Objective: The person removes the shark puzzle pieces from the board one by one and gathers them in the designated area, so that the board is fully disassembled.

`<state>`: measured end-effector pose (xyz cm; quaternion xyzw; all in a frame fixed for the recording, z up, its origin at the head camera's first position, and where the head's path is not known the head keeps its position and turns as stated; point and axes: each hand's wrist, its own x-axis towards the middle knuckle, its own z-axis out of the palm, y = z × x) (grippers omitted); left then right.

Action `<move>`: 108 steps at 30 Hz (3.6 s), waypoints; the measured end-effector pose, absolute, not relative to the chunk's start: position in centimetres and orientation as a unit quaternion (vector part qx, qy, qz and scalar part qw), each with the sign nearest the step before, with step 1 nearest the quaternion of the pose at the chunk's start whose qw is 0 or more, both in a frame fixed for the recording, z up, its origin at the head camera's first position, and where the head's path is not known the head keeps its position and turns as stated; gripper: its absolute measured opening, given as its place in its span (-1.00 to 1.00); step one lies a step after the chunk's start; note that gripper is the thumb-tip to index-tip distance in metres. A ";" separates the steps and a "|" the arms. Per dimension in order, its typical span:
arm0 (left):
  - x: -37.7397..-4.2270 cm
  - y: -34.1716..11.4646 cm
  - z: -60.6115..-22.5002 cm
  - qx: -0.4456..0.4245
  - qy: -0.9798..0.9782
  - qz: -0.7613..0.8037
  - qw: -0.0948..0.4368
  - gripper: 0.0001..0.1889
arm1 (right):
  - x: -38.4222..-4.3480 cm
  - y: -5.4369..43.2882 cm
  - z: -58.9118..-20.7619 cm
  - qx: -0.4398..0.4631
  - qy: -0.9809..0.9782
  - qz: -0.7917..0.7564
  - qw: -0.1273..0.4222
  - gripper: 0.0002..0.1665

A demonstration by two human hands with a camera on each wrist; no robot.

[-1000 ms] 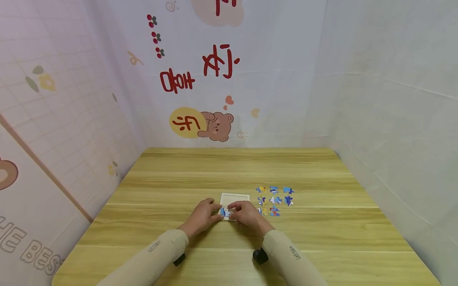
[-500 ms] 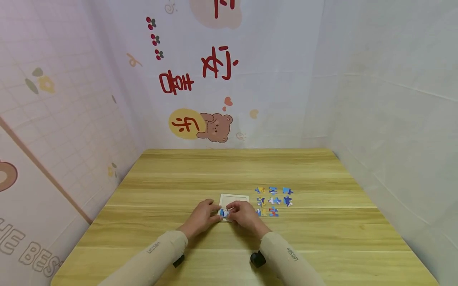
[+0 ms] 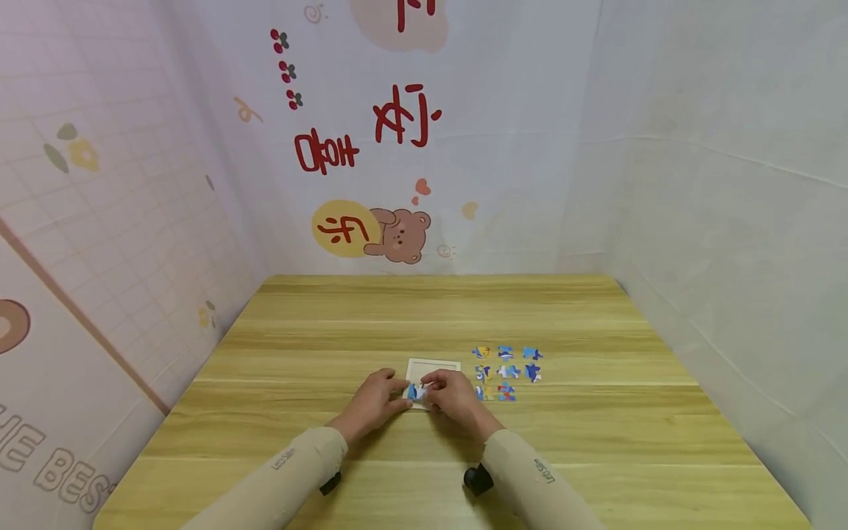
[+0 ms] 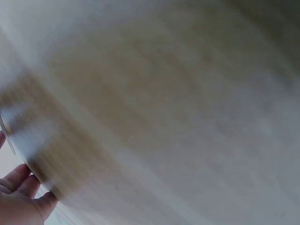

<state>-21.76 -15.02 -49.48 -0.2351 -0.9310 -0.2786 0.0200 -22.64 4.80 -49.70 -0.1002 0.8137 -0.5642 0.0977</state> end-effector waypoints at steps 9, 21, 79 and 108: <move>-21.6 -14.7 -49.6 -0.247 -0.926 -0.284 0.032 -0.60 | -22.7 5.4 -49.6 -0.100 0.796 -0.587 0.112 -0.73; -21.4 -14.9 -49.7 -0.225 -0.937 -0.268 0.018 -0.58 | -22.7 8.2 -48.9 -0.085 0.781 -0.604 0.133 -0.74; -21.8 -14.5 -49.0 -0.216 -0.940 -0.263 0.008 -0.58 | -22.0 25.4 -49.8 -0.023 0.846 -0.518 0.123 -0.64; -24.2 -30.2 -47.1 -0.050 -0.992 -0.065 0.097 0.12 | -24.2 31.0 -46.0 -0.020 0.992 -0.115 -0.058 0.27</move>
